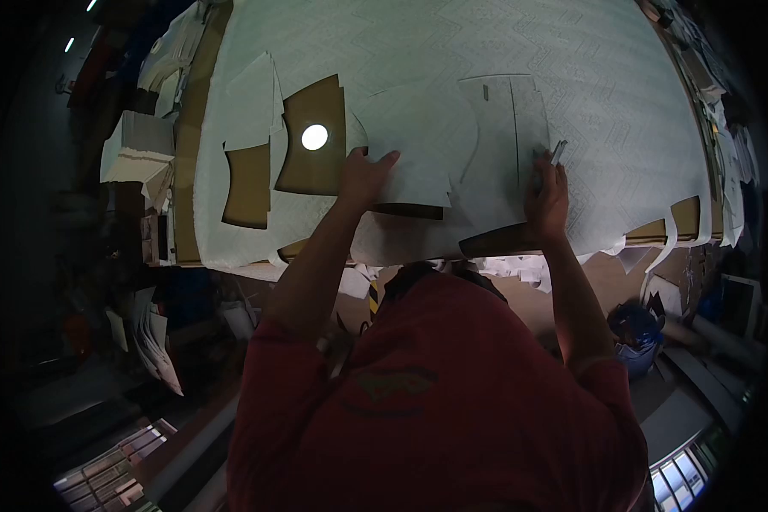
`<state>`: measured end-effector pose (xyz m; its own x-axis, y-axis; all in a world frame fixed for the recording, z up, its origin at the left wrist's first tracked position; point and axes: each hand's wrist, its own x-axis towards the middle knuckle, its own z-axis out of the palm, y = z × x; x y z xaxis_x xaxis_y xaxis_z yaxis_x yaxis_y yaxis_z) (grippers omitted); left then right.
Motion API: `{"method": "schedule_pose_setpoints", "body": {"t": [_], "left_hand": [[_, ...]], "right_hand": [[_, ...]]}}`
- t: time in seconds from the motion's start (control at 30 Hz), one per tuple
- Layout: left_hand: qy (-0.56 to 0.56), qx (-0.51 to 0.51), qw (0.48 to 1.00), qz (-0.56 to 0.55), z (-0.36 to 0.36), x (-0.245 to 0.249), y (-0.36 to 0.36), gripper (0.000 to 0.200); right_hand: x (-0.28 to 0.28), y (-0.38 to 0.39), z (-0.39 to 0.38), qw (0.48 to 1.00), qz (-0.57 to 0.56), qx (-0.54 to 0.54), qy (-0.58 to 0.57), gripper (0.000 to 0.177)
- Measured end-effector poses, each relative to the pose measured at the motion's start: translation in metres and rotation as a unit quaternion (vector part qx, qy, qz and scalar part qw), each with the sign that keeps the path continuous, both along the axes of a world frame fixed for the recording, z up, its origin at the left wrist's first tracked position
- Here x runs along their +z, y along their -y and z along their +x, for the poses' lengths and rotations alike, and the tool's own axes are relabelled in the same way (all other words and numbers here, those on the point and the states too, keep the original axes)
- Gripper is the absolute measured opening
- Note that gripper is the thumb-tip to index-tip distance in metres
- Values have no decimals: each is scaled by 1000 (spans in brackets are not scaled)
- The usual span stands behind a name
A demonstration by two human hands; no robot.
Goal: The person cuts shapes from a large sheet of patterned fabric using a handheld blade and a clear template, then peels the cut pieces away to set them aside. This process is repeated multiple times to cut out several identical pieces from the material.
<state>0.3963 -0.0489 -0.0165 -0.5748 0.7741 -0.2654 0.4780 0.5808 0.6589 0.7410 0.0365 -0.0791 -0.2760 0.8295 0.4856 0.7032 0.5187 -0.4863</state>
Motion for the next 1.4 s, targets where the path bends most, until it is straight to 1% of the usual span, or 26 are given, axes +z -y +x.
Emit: {"method": "schedule_pose_setpoints", "body": {"t": [0.03, 0.1, 0.13, 0.2, 0.23, 0.3, 0.37, 0.43, 0.5, 0.57, 0.6, 0.63, 0.67, 0.7, 0.77, 0.8, 0.87, 0.9, 0.97, 1.03, 1.1, 1.2, 1.23, 1.27, 1.33, 1.4], "left_hand": [[5, -2, 1000, 5, -3, -4, -2, 83], [-8, -24, 995, 95, -8, -15, -2, 67], [-6, -16, 995, 102, -14, -11, 0, 67], [-27, -70, 992, 103, -30, 8, 5, 50], [-25, -64, 991, 110, -45, 13, 7, 50], [-60, -40, 984, 164, -86, 22, 9, 39], [-49, -12, 980, 191, -142, 31, 5, 40], [-64, 39, 974, 213, -201, 35, -2, 41], [-124, 37, 978, 162, -273, 31, -12, 43], [-143, 37, 984, 101, -345, 8, -15, 45], [-241, 29, 970, 21, -373, -10, -5, 48], [-335, 13, 941, -52, -391, -26, -1, 55], [-330, 29, 939, -91, -394, -32, -2, 62], [-326, 45, 936, -128, -390, -35, -2, 70], [-428, 14, 904, -20, -374, -43, 6, 70], [-420, -7, 907, -10, -362, -47, 2, 70], [-393, -86, 900, 169, -336, -55, -15, 65], [-384, -100, 901, 176, -308, -54, -29, 65], [-306, -152, 909, 239, -225, -42, -44, 60], [-224, -212, 917, 253, -151, -45, -61, 58], [-132, -267, 907, 299, -76, -50, -72, 57], [-99, -334, 868, 355, 20, -61, -82, 59], [-94, -349, 856, 370, 42, -64, -84, 61], [-104, -349, 857, 365, 61, -59, -83, 61], [-229, -382, 847, 290, 90, -49, -82, 63], [-234, -373, 849, 292, 92, -57, -83, 61]], "right_hand": [[-2, 0, 1, 1000, -4, -4, 1, 28], [0, -2, 0, 1000, 0, 0, 6, 31], [2, 0, 1, 1000, 1, -12, -1, 31], [1, 0, -1, 1000, 9, -17, -7, 31], [-1, 0, -1, 999, 15, -29, 3, 29], [-3, -1, -3, 999, 27, -41, 18, 28], [1, 1, -7, 997, 35, -41, 56, 26], [-3, -2, -6, 995, 48, -42, 78, 26], [-7, -5, -6, 992, 59, -48, 99, 27], [-5, -4, -6, 990, 66, -45, 119, 28], [-4, -3, -8, 991, 52, -43, 113, 29], [-2, -2, -8, 992, 39, -47, 110, 29], [2, 1, -9, 993, 31, -51, 102, 29], [5, 2, -11, 992, 36, -59, 101, 29], [3, 1, -14, 992, 42, -68, 95, 28], [1, 1, -13, 993, 43, -67, 91, 27], [4, 3, -13, 992, 22, -81, 98, 28], [4, 2, -12, 993, 18, -80, 91, 28], [8, 4, -15, 994, 18, -78, 79, 30], [9, 3, -12, 995, 8, -78, 69, 31], [8, 2, -11, 996, 13, -66, 57, 33], [7, -1, -6, 999, 8, -35, 32, 35], [9, -1, -5, 999, 4, -32, 23, 35], [12, -1, -5, 999, -6, -19, 25, 37], [15, -5, 5, 1000, -19, 7, 14, 38], [16, -15, 21, 993, -74, 87, -26, 39]]}}
